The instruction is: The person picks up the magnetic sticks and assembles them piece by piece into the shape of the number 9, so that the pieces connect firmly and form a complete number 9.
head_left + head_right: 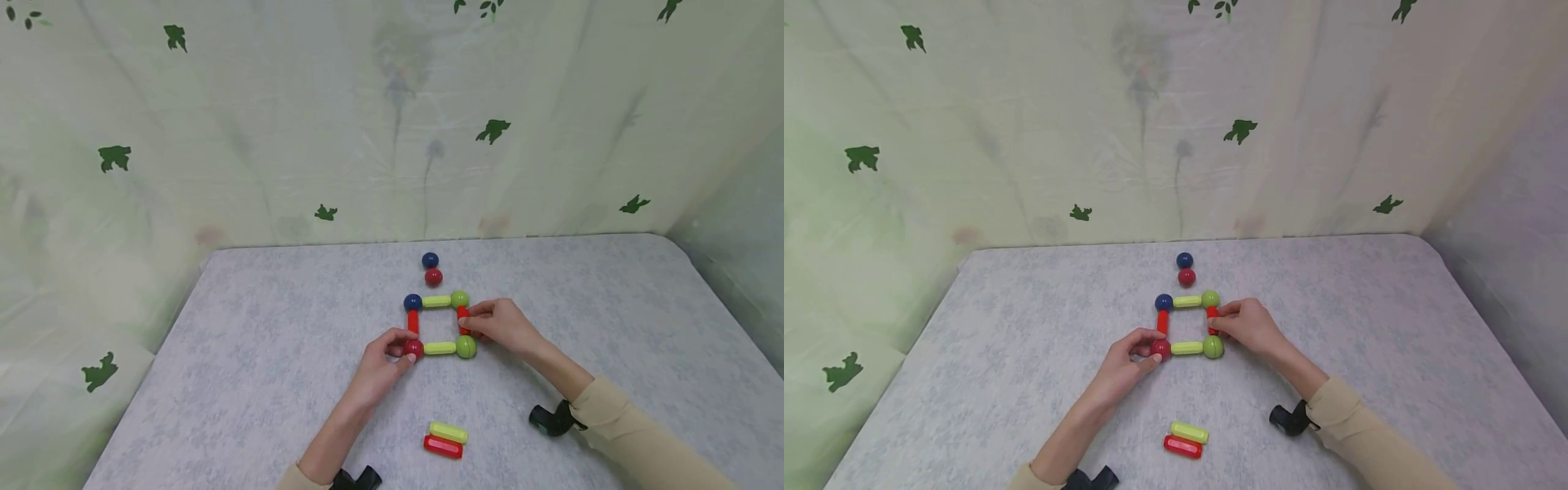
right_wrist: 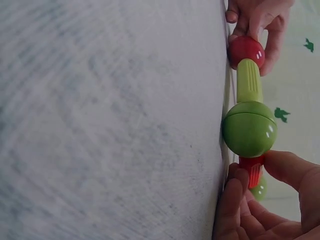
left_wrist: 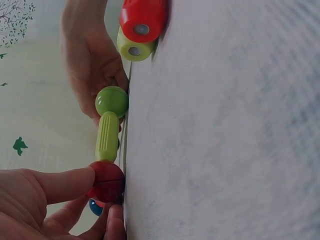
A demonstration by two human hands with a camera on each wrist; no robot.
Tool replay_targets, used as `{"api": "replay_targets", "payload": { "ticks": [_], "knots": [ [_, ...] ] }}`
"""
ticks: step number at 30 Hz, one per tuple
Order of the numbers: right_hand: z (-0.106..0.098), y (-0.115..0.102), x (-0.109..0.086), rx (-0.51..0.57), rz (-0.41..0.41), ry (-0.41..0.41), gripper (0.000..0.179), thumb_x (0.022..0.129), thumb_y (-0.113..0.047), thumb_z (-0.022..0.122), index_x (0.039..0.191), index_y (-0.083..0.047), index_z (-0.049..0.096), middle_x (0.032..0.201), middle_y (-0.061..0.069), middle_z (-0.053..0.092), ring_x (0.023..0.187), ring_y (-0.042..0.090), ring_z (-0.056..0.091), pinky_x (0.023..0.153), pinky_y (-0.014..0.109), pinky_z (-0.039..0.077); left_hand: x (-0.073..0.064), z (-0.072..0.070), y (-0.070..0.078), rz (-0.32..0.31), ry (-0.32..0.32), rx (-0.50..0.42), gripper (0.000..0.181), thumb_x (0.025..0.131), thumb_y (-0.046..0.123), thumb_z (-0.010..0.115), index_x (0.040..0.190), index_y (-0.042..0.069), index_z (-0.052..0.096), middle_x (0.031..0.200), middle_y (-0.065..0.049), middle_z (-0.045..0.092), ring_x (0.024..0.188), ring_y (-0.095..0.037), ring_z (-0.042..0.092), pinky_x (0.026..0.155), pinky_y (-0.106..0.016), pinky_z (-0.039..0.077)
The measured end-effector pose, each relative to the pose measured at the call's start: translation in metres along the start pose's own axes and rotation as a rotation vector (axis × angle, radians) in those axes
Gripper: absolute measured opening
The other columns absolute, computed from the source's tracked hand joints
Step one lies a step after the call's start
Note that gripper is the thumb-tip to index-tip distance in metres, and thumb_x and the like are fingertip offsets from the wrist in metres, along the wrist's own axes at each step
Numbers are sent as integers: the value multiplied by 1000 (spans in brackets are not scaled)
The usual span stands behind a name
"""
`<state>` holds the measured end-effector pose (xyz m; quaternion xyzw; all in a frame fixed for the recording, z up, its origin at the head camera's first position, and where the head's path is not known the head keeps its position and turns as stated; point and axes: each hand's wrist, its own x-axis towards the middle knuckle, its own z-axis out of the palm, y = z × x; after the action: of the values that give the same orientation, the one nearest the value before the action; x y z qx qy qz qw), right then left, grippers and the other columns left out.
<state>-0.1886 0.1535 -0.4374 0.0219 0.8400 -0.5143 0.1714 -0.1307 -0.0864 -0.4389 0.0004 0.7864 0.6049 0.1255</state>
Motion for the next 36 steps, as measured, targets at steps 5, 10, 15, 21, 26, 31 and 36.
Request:
{"api": "replay_targets", "payload": {
  "ticks": [5,10,15,21,26,31,36],
  "knots": [
    [0,3,-1,-6,-14,2,40,91,-22,70,119,6,62,92,7,71,79,17,63,73,31,53,1,2,-2,-5,7,6,32,90,0,65,121,10,65,111,-8,58,98,-24,46,75,-32,43],
    [1,4,-2,-31,-13,12,39,93,-22,69,121,5,62,92,6,71,80,16,62,73,30,52,2,4,0,-3,14,15,32,90,-1,64,120,10,66,110,-8,57,99,-25,46,75,-32,43],
    [2,5,-3,-67,-24,13,40,92,-23,70,121,4,62,90,4,71,79,15,62,73,30,52,2,4,-1,-9,18,16,32,90,-1,64,119,11,66,110,-8,57,99,-25,47,75,-31,44],
    [3,5,-3,-83,-33,14,38,91,-23,71,119,3,63,87,3,69,77,15,60,71,28,51,2,4,-1,-18,22,11,32,89,-1,64,119,12,66,110,-7,57,99,-25,46,75,-31,44],
    [2,4,-4,-87,-60,15,38,91,-22,71,118,4,64,87,3,69,78,15,60,71,28,50,1,4,-1,-6,27,18,32,89,-1,65,118,11,66,109,-7,57,97,-25,46,75,-32,43],
    [2,5,-7,-75,-96,15,39,92,-22,70,119,5,63,90,4,70,80,15,61,71,28,50,0,3,0,25,19,17,31,89,0,66,119,8,66,109,-8,58,94,-24,45,73,-33,41],
    [0,8,-17,-48,-114,13,44,93,-26,69,125,4,61,102,6,70,87,17,62,75,32,52,-1,3,-1,21,15,9,32,89,1,66,121,8,65,110,-9,58,94,-23,45,71,-32,41]
  ]
}}
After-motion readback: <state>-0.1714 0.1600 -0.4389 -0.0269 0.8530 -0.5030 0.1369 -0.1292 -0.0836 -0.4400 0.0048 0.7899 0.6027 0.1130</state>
